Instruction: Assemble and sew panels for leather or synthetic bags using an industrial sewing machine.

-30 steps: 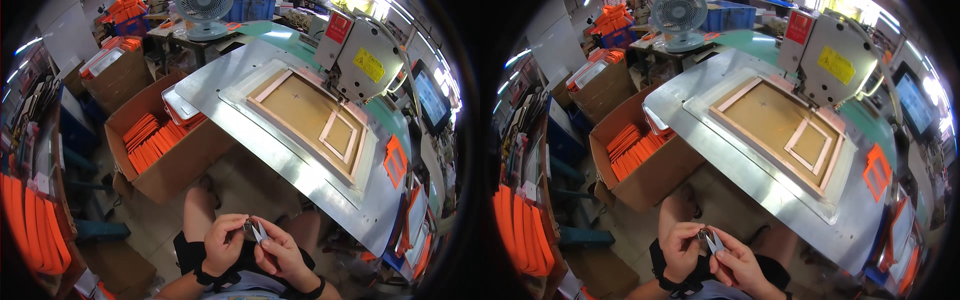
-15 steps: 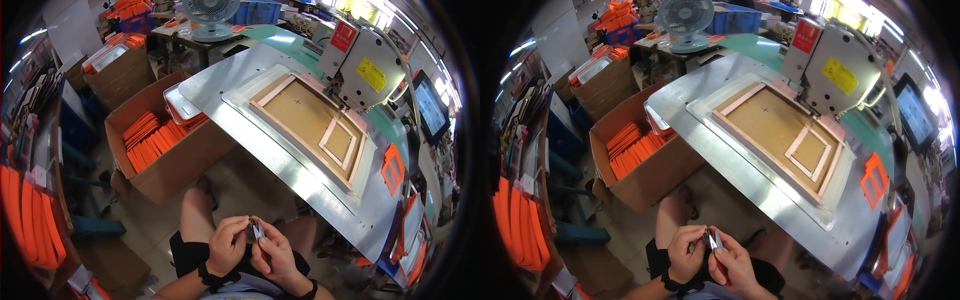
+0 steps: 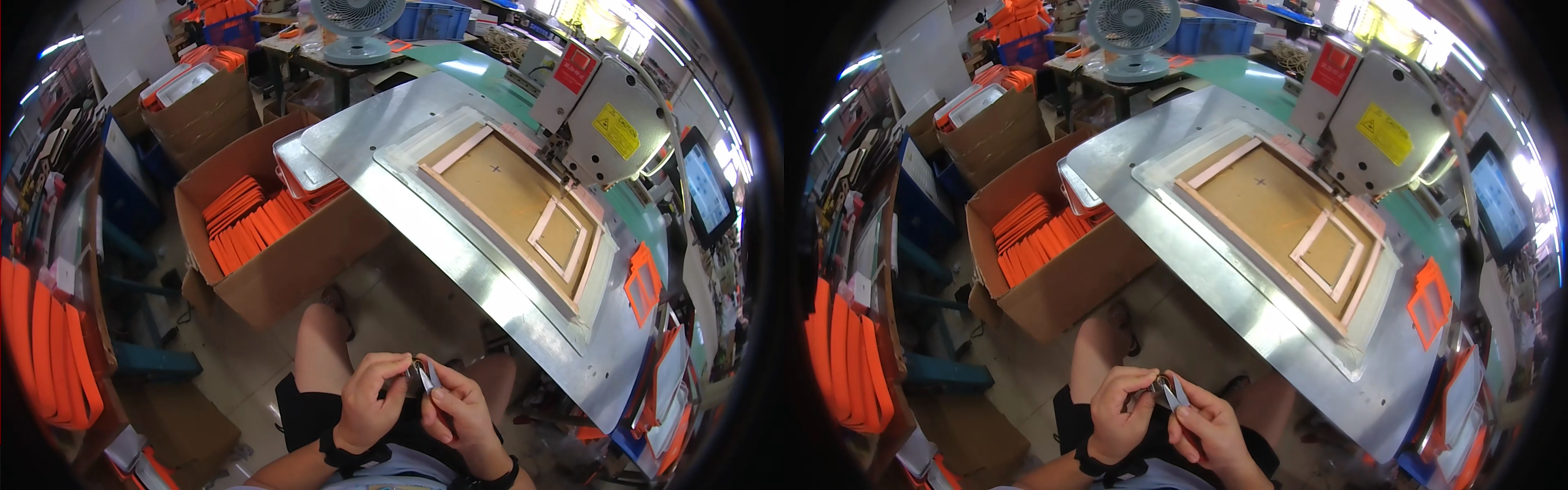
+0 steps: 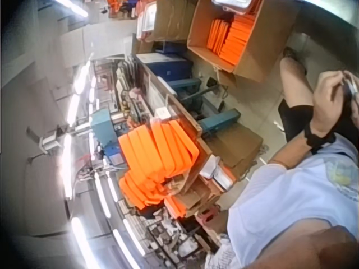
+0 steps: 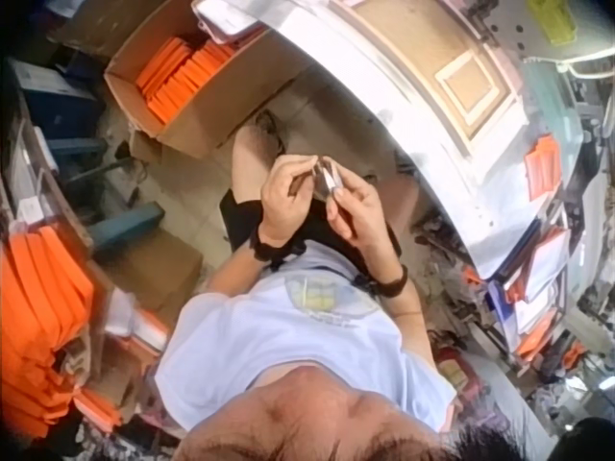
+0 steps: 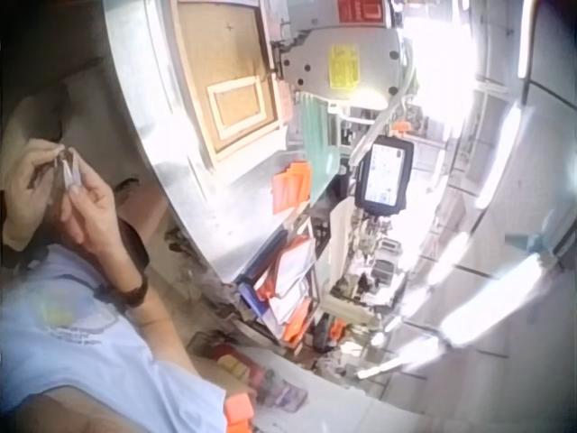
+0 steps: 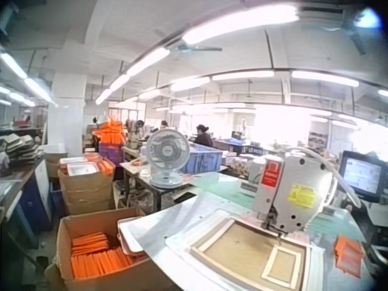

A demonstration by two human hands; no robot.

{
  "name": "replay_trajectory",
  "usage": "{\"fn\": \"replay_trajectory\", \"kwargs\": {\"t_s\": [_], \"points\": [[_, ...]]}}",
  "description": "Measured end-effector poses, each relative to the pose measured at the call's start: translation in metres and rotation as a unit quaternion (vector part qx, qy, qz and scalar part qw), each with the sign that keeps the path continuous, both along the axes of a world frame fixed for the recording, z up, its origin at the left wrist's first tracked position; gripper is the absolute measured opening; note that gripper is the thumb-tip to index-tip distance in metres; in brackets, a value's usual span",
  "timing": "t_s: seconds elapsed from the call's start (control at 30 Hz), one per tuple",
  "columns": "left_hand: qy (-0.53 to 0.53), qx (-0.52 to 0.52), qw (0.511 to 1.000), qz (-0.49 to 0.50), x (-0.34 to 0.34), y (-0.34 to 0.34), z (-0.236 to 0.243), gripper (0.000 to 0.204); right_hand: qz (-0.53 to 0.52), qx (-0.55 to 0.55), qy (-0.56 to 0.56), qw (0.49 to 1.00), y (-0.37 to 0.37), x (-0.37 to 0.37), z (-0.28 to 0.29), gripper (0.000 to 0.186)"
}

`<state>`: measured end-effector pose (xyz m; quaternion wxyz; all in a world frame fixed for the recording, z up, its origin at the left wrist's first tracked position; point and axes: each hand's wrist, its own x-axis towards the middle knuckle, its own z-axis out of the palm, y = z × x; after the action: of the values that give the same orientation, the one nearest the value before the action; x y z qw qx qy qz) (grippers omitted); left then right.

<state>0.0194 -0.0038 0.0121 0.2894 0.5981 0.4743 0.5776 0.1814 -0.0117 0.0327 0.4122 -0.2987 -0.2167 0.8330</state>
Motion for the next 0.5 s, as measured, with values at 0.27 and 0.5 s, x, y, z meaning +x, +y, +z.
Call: {"fn": "replay_trajectory", "kwargs": {"t_s": [0.27, 0.5], "points": [[0.022, 0.009, 1.000, 0.013, 0.0009, -0.0005, 0.0034, 0.027, 0.013, 0.005, -0.003, 1.000, 0.0019, 0.0034, -0.0027, 0.049], [0.039, 0.014, 0.999, 0.006, -0.0019, 0.0001, 0.0015, 0.028, 0.031, 0.017, -0.040, 0.999, 0.0039, 0.0075, -0.0017, 0.051]]}}
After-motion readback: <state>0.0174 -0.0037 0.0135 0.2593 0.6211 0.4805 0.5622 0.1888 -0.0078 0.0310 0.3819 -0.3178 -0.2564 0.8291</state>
